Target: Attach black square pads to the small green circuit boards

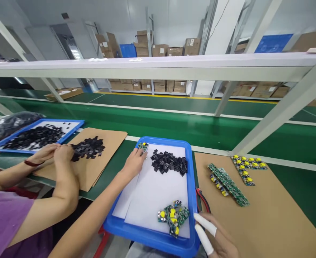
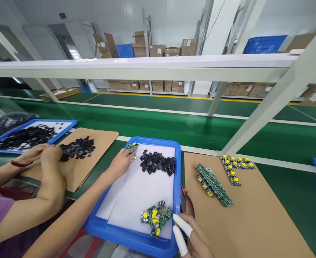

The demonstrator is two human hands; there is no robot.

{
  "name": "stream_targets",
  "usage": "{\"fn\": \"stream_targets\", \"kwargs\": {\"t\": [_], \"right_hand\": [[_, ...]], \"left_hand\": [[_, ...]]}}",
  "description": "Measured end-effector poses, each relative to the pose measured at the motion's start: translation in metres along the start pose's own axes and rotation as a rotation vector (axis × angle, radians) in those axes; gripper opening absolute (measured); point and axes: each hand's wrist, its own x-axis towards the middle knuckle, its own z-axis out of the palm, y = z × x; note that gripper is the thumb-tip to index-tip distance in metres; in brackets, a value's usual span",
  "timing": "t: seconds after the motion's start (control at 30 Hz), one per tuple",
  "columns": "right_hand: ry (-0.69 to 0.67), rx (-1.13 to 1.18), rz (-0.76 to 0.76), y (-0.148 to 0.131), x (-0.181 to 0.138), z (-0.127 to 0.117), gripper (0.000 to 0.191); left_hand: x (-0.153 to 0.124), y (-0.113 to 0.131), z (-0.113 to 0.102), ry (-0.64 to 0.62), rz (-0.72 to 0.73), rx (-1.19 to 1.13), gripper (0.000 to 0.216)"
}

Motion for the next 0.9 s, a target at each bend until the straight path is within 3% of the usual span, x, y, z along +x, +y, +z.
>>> {"fn": "stream_targets", "kwargs": {"t": [0.1,0.2,0.27,0.4,0.57,0.7,0.8,0.9], "right_hand": [[-0.051,-0.148,-0.003,0.005,0.029,-0.016,0.034],[-0.135,-0.230,-0.045,0.012,0.067,-0.017,0.036],[-0.217,-0.266,-0.120,0.012,0.098,-0.007,0.035],[-0.431,-0.388,-0.219,0.002,0.169,0.036,0.043],[-0.509,-0.482,-0.232,0.004,0.244,0.113,0.028],[-0.604,-0.568,-0.234,0.017,0.271,0.159,0.036],[-0.664,-0.603,-0.264,0.023,0.270,0.171,0.037],[-0.685,-0.618,-0.282,0.028,0.264,0.164,0.026]], "left_hand": [[-0.036,0.020,-0.001,-0.030,0.020,-0.051,0.033],[-0.082,0.054,0.005,-0.142,0.088,-0.131,0.027],[-0.106,0.076,0.010,-0.224,0.092,-0.175,0.022],[-0.131,0.105,0.019,-0.240,-0.043,-0.346,0.027],[-0.143,0.105,0.035,-0.244,0.048,-0.503,0.044],[-0.148,0.093,0.049,-0.202,0.053,-0.547,0.043],[-0.150,0.086,0.056,-0.220,0.041,-0.557,0.043],[-0.152,0.082,0.065,-0.246,0.064,-0.554,0.044]]}}
